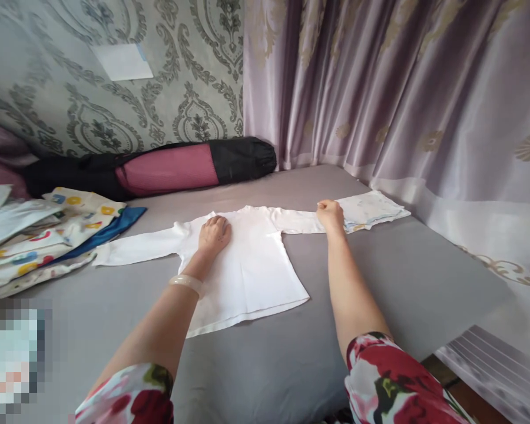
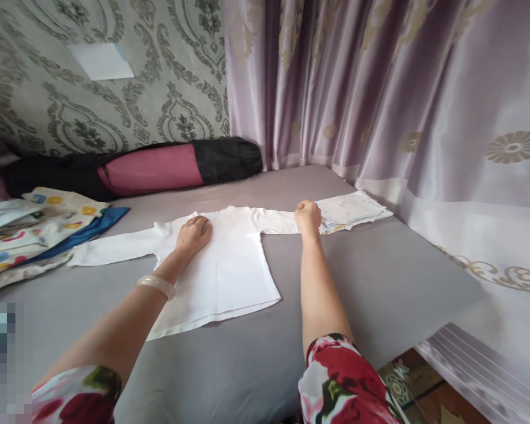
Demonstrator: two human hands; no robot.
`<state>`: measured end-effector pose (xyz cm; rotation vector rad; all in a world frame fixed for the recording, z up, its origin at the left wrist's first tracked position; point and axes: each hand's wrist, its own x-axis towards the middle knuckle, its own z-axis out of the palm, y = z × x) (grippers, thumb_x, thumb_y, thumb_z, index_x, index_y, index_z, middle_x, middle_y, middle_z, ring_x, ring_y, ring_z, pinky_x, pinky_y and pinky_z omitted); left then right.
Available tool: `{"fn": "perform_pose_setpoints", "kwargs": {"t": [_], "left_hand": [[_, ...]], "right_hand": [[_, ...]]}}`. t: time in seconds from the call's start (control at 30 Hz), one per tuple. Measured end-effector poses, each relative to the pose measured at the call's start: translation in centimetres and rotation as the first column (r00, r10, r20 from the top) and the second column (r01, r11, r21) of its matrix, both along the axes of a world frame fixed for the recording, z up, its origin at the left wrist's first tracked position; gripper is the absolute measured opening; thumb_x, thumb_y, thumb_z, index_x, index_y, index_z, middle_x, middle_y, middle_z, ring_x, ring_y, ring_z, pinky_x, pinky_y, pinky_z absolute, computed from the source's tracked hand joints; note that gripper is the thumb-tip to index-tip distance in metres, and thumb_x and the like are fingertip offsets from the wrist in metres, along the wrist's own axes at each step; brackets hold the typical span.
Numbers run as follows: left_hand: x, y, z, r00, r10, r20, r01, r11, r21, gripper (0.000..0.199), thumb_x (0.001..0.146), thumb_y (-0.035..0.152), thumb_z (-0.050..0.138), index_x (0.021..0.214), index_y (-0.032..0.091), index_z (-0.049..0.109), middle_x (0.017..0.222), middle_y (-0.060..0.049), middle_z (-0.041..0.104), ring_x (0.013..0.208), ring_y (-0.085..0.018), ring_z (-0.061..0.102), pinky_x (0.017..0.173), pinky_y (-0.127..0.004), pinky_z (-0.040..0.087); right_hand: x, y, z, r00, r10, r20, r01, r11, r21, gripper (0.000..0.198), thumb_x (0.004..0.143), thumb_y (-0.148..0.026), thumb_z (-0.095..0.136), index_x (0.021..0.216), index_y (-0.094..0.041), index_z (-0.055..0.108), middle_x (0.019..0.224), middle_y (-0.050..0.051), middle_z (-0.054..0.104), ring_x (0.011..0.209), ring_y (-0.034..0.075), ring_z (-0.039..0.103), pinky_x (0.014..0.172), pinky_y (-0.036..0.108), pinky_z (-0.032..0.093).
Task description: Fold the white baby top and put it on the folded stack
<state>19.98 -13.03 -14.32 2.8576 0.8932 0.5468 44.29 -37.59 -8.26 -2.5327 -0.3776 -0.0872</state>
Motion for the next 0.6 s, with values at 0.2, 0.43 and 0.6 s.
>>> {"fn": "perform_pose_setpoints", "kwargs": {"t": [0.2,0.43,0.6], "left_hand": [[0.1,-0.2,-0.1,1.0,-0.012,0.005,0.012,1.0,0.025,0.028,0.092,0.028,0.044,0.111,0.018,0.062,0.124,-0.014,0.063,0.117,-0.029,0.057,0.099,-0.044,0.046],[0.3,0.2,-0.9,0.986,-0.162,0.049,0.158,0.985,0.075,0.03,0.094,0.027,0.043,0.116,0.018,0.061,0.128,-0.013,0.06,0.122,-0.027,0.054,0.105,-0.044,0.044],[0.9,-0.2,-1.0,0.968,-0.247,0.051,0.244,0.968,0.055,0.034,0.095,0.023,0.038,0.12,0.017,0.06,0.129,-0.014,0.061,0.124,-0.025,0.055,0.109,-0.042,0.042]], "right_hand": [[0.5,-1.4,-0.2,0.977,-0.209,0.036,0.211,0.97,-0.119,0.034,0.091,-0.025,0.052,0.121,-0.018,0.065,0.126,0.018,0.058,0.123,0.033,0.048,0.098,0.047,0.04],[0.8,-1.9,-0.7,0.971,-0.24,-0.002,0.235,0.954,-0.183,0.039,0.087,-0.018,0.053,0.125,-0.015,0.062,0.127,0.02,0.059,0.124,0.035,0.05,0.101,0.05,0.038],[1.3,-2.0,-1.0,0.976,-0.216,-0.009,0.209,0.955,-0.208,0.038,0.08,-0.011,0.056,0.115,-0.016,0.068,0.116,0.018,0.065,0.118,0.033,0.056,0.1,0.05,0.041]]}}
